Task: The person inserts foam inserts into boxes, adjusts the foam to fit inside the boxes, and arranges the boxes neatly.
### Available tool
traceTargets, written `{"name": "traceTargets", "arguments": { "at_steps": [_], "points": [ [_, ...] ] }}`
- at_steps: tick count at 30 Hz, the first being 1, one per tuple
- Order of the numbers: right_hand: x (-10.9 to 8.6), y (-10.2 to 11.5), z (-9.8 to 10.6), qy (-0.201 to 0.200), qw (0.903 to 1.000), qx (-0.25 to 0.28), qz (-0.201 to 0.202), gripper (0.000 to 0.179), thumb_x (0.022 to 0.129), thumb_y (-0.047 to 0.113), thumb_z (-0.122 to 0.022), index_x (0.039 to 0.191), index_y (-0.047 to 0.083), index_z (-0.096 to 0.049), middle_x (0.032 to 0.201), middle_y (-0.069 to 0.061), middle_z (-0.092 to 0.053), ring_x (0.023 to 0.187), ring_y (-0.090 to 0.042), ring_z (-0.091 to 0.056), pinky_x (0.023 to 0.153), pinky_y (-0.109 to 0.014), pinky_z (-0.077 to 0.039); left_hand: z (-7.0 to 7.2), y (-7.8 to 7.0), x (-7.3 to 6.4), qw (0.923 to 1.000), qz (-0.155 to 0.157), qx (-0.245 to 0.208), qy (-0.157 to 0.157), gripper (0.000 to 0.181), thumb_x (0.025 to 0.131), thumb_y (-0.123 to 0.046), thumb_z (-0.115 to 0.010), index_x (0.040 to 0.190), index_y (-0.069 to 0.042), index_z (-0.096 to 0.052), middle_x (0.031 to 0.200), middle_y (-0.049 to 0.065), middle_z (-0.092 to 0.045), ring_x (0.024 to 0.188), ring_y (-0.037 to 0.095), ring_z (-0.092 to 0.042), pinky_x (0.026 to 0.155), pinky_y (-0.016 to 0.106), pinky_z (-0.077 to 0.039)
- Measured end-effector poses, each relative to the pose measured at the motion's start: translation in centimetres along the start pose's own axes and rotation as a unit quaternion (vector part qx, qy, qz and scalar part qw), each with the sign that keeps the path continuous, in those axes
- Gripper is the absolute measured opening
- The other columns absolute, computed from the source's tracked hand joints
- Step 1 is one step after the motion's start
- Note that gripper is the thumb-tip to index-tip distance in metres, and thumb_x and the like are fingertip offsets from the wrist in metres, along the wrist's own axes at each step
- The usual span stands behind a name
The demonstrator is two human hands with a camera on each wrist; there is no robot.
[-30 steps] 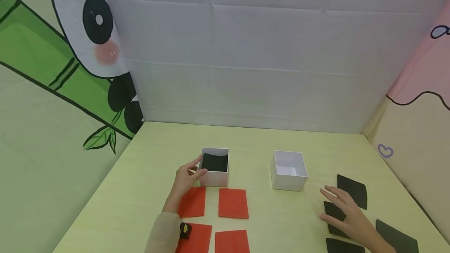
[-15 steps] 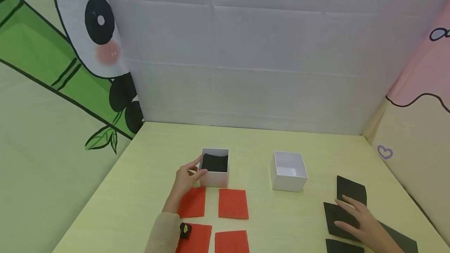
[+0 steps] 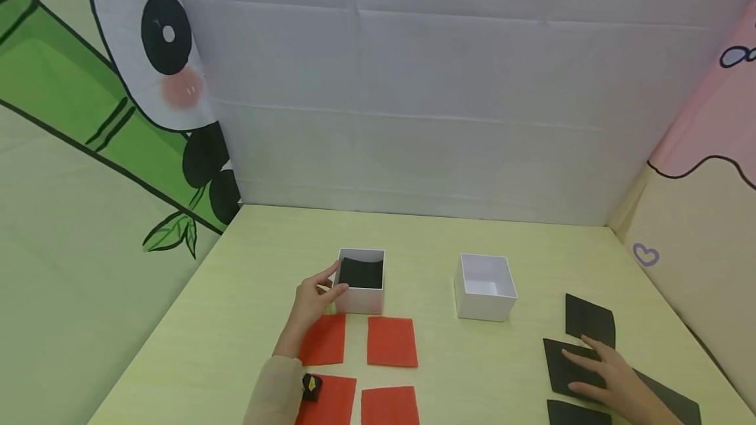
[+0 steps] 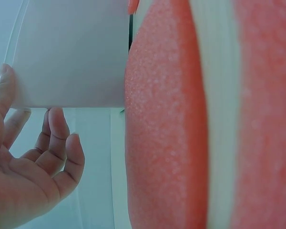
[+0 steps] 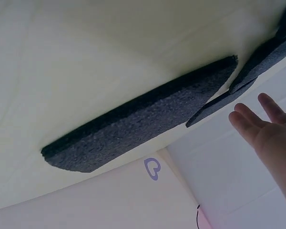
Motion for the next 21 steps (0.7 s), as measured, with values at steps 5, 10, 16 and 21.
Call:
{"name": "traceTargets", "arguments": {
  "at_steps": [5, 10, 16, 21],
  "points": [
    [-0.2, -0.6, -0.5, 0.014, 0.9999, -0.006, 0.004, 0.048, 0.061, 0.032, -0.077, 0.107, 0.022, -0.067, 0.112, -0.032, -0.046, 0.094, -0.053, -0.045, 0.065, -0.061, -0.038, 0.0, 0.0, -0.1, 1.0, -0.002, 0.003, -0.001, 0.055, 0.077, -0.024, -0.07, 0.128, -0.012, -0.051, 0.082, 0.007, -0.055, 0.065, 0.018, -0.047, 0.051, 0.023, -0.038],
    [-0.3, -1.0, -1.0, 0.042, 0.9991, -0.005, -0.004, 0.047, 0.062, 0.033, -0.076, 0.106, 0.022, -0.067, 0.112, -0.033, -0.046, 0.094, -0.053, -0.045, 0.066, -0.06, -0.039, -0.1, 0.0, -0.1, 1.0, -0.003, 0.003, 0.0, 0.055, 0.078, -0.024, -0.069, 0.128, -0.012, -0.05, 0.081, 0.007, -0.055, 0.064, 0.018, -0.047, 0.051, 0.024, -0.038],
    [-0.1, -1.3, -1.2, 0.068, 0.997, 0.021, -0.031, 0.047, 0.063, 0.031, -0.076, 0.108, 0.019, -0.067, 0.113, -0.035, -0.043, 0.096, -0.055, -0.043, 0.067, -0.061, -0.039, 0.0, 0.0, 0.0, 1.0, 0.005, 0.001, 0.002, 0.055, 0.078, -0.023, -0.07, 0.129, -0.014, -0.05, 0.082, 0.007, -0.055, 0.066, 0.019, -0.047, 0.052, 0.024, -0.038],
    [0.0, -1.2, -1.1, 0.023, 0.9994, 0.02, 0.013, 0.047, 0.056, 0.031, -0.079, 0.102, 0.023, -0.069, 0.109, -0.034, -0.045, 0.088, -0.055, -0.046, 0.062, -0.061, -0.039, 0.0, 0.0, 0.0, 1.0, 0.007, 0.002, 0.004, 0.055, 0.078, -0.022, -0.069, 0.129, -0.015, -0.05, 0.082, 0.007, -0.055, 0.066, 0.018, -0.047, 0.052, 0.025, -0.038]
  ]
}}
Point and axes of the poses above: each hand's wrist, its own x-axis towards the middle knuckle, its own z-axis out of the back of the hand, y = z × x, the point moved 4 cm from there along x, towards the middle knuckle
